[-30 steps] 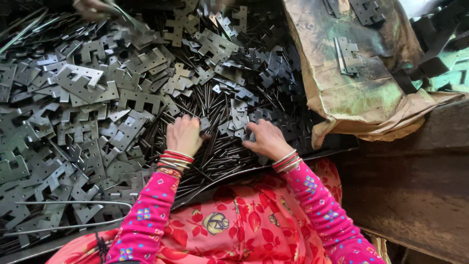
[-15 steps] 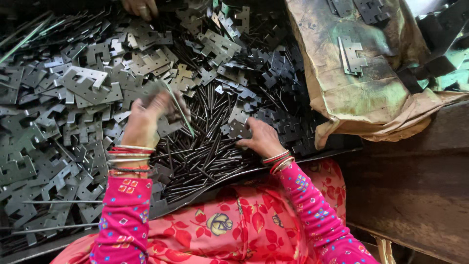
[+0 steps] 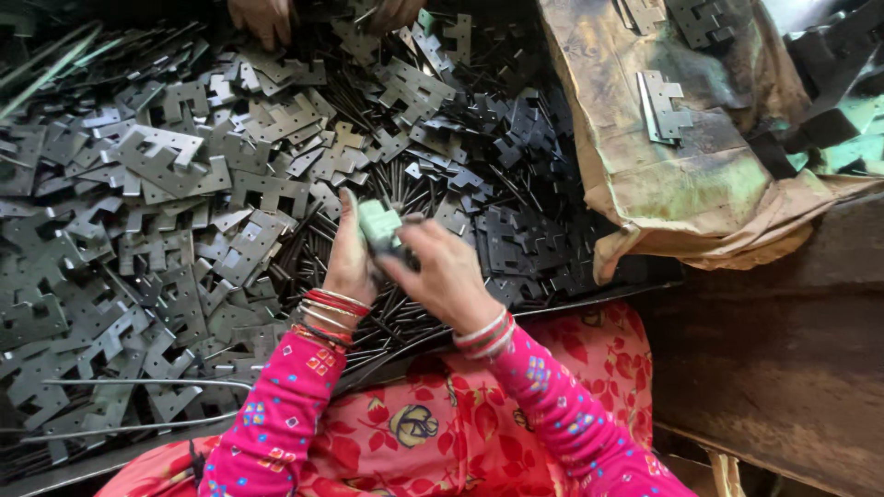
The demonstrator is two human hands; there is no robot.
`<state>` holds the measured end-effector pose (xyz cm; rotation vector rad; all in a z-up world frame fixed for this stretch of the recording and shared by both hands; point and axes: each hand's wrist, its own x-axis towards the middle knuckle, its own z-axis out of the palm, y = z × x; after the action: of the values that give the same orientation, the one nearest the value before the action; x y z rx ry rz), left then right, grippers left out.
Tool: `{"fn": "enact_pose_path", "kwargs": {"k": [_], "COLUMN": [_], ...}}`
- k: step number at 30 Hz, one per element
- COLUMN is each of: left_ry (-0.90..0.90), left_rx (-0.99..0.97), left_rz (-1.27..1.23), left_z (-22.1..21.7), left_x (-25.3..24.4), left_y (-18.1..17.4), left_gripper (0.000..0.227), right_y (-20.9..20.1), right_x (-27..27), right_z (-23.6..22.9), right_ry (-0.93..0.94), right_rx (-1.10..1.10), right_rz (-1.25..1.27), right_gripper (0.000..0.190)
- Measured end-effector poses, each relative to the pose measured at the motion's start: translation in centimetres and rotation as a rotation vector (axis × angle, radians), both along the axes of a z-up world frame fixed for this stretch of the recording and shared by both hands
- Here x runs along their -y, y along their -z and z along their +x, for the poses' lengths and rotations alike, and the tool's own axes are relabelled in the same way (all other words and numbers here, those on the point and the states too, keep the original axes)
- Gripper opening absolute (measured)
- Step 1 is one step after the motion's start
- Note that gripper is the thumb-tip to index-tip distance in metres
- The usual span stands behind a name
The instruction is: The person assembles metal hinge components by inserting pins into hinge plates and placing the finished units into a sack. The person repeatedly picks hinge plates and pins from a large pile, aligns them, inserts the pins, and deposits the assembled hinges into a cloth bag.
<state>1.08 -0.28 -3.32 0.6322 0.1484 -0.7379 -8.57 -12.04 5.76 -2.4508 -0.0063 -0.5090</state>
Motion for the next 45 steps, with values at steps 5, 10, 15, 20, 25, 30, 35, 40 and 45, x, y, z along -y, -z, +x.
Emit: {"fn": "enact_pose_path", "kwargs": {"k": [5, 10, 15, 20, 25, 30, 35, 40, 45], "left_ry": [0.051, 0.15, 0.184, 0.014, 0.203, 0.189, -0.096, -0.288, -0.398], "left_rx": [0.188, 0.369, 1.06, 1.079, 1.099, 1.136, 0.828, 0.55, 0.508], "left_rz": [0.063, 0.186, 1.473, 2.327, 2.323, 2.087, 1.191, 0.572, 0.395], "left_z": [-0.5, -1.8, 2.0, 5.3, 5.8, 7.1, 7.3, 7.3, 7.2], "left_x": [-0.9, 0.8, -4.0, -10.6, -9.2, -12.0, -13.3, -12.7, -12.5], "left_y": [-0.5, -2.2, -3.1, 0.3, 1.7, -1.3, -3.6, -4.5, -4.3], "left_gripper": [0.047, 0.043, 0.046, 0.066, 0.03, 0.031, 0.019, 0.01, 0.013], "right_y": [2.0, 5.2, 7.6, 8.9, 8.9, 5.5, 1.1, -2.3, -4.9], "right_x": [0.5, 2.2, 3.6, 4.5, 3.7, 3.7, 8.5, 20.2, 30.4], "right_z": [-1.3, -1.4, -2.4, -3.3, -3.2, -2.8, -2.2, 2.1, 6.7], "right_ry": [0.056, -0.006, -0.02, 0.059, 0.071, 0.045, 0.138, 0.458, 0.858], "right_rx": [0.047, -0.268, -0.349, -0.344, -0.26, -0.207, 0.003, 0.305, -0.161], "right_rz": [0.307, 0.959, 1.196, 1.142, 0.929, 0.936, 0.473, -0.096, -0.176], "right_gripper": [0.025, 0.03, 0.024, 0.026, 0.026, 0.025, 0.025, 0.017, 0.029]}}
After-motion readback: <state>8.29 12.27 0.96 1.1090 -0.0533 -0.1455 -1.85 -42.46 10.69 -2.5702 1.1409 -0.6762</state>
